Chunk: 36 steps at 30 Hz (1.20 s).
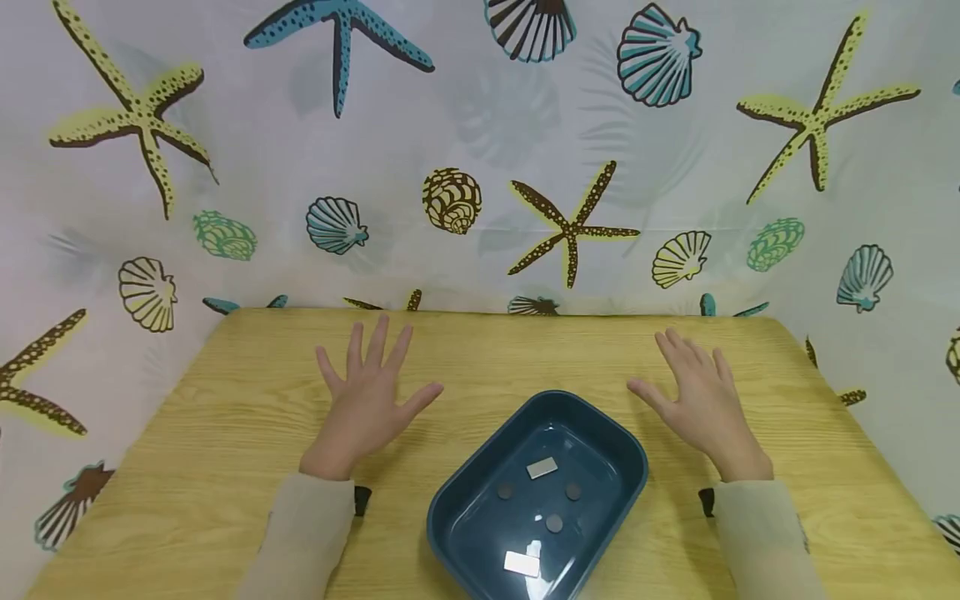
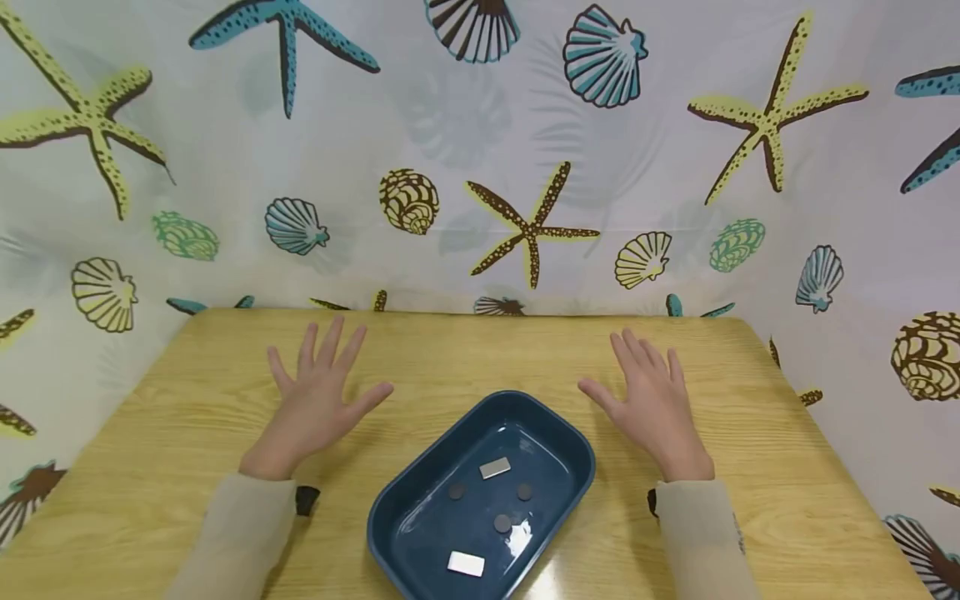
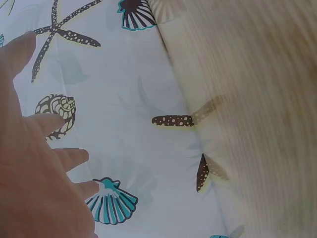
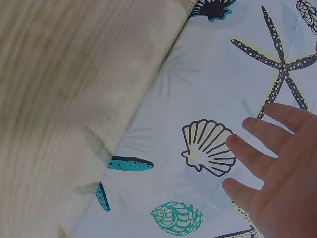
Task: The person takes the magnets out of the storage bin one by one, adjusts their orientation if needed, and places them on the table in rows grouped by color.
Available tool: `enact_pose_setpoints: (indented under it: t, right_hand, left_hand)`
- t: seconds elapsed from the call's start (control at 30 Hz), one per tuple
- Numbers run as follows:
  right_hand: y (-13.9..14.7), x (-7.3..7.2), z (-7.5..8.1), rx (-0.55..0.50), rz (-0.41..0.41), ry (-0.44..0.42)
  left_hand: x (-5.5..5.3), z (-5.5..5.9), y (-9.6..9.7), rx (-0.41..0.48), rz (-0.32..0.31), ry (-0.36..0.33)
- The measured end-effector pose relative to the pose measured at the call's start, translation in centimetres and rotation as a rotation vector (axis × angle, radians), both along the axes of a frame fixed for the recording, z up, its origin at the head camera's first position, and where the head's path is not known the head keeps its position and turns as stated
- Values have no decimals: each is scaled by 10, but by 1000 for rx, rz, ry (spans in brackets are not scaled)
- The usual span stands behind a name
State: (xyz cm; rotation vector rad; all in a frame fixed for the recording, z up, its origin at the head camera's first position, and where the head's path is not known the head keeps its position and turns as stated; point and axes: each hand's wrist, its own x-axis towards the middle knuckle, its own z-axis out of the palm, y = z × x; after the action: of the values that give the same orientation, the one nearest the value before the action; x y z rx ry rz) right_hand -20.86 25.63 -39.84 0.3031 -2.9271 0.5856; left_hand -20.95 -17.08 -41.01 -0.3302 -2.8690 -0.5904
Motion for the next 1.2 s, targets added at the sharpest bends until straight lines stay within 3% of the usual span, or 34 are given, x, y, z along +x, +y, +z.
enact_pose_setpoints:
  t: [0.17, 0.37, 0.53, 0.8, 1.2]
  right_hand:
    - [-2, 1, 1, -24, 20, 0]
    - [-6, 2, 2, -48, 25, -34]
    - [-9, 4, 4, -62, 35, -63]
    - [-16, 6, 2, -114, 68, -126]
    - [-23, 7, 1, -118, 95, -125]
  left_hand:
    - [1, 2, 4, 8, -29, 15]
    - [6, 12, 12, 38, -92, 26]
    - [10, 16, 18, 9, -105, 33]
    - [15, 16, 26, -10, -165, 45]
    - [17, 12, 29, -25, -229, 9]
